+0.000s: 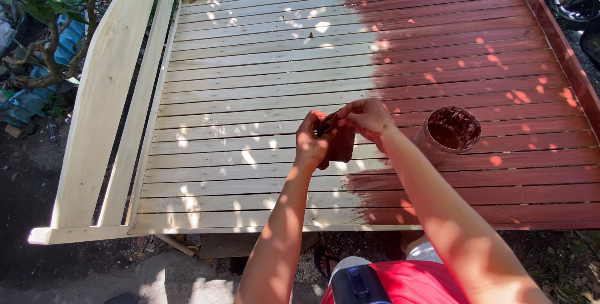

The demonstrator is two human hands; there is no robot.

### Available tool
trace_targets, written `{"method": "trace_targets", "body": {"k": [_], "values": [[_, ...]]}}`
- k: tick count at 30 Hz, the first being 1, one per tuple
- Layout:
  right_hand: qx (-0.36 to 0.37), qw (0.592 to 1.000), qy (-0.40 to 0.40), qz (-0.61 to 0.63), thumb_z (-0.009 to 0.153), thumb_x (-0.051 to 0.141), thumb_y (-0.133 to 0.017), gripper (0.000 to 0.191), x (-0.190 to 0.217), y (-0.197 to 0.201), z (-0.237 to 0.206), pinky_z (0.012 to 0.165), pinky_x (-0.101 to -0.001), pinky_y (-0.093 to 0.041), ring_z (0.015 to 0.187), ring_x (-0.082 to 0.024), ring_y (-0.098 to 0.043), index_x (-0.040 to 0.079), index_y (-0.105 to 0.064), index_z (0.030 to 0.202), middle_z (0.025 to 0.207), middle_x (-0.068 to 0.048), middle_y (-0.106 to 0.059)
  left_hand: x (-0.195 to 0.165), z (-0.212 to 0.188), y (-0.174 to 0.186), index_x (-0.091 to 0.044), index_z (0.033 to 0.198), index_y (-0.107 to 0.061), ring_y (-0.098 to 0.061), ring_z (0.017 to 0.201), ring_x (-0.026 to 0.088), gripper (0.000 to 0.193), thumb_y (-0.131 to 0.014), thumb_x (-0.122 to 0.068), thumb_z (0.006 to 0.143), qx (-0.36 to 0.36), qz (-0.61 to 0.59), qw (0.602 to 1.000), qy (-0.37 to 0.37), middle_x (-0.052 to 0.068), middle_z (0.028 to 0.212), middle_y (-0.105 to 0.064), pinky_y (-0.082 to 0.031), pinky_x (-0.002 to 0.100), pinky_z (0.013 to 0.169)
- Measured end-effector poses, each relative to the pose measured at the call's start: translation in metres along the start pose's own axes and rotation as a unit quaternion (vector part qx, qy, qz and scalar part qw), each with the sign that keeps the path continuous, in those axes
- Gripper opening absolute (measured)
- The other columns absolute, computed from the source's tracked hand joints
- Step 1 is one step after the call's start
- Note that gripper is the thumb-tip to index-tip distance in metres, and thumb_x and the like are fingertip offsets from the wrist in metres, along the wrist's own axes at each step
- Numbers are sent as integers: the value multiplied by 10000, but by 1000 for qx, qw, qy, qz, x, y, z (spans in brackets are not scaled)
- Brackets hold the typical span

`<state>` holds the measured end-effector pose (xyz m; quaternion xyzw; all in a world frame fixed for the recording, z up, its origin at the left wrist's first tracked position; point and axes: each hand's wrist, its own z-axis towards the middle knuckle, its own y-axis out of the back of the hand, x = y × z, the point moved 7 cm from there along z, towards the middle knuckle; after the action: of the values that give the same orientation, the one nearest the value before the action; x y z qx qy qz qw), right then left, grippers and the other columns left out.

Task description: The person applies reddish-brown wood stain to a slatted wooden bed frame lying outdoors, rubbing the stain into the boards by hand with a dark absorbent pad. They work across already-coated sections, then dip the pad into a bowl of stain and continue coating the bare unpainted half of the frame, including the edges.

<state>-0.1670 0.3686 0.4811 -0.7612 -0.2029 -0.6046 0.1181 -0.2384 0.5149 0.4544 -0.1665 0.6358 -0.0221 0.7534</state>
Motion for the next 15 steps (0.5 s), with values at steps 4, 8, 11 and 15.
{"method": "trace_targets", "body": {"k": [4,8,11,15], "values": [[-22,907,235,-349,638,76,-908,763,44,11,-25,938,-412,-514,1143,-313,-638,81,-634,1350,1250,-137,-689,-6,1,0,-33,1048,-552,-564,981,109,348,-562,236,828,48,-25,998,-17,8,1028,-591,-502,228,940],[105,927,180,-311,607,227,-940,887,38,-11,-30,964,-395,-526,1107,-267,-681,162,-555,1403,1197,-108,-710,-9,5,7,-28,1063,-613,-612,1001,119,321,-601,215,853,87,33,995,42,45,1041,-670,-520,253,947],[115,926,35,-358,697,284,-877,700,12,-20,-18,944,-366,-557,1018,-220,-729,178,-620,1339,1091,-72,-764,-18,6,15,-41,1079,-628,-634,1019,124,324,-605,186,849,97,26,995,13,42,1072,-693,-532,260,958],[106,947,-26,-303,921,302,-736,394,-27,-47,-8,905,-389,-548,952,-224,-721,79,-719,1245,1026,-130,-777,-16,-3,37,-44,1139,-628,-638,1028,154,367,-676,128,818,-28,120,992,-17,63,1110,-696,-536,303,974]]}}
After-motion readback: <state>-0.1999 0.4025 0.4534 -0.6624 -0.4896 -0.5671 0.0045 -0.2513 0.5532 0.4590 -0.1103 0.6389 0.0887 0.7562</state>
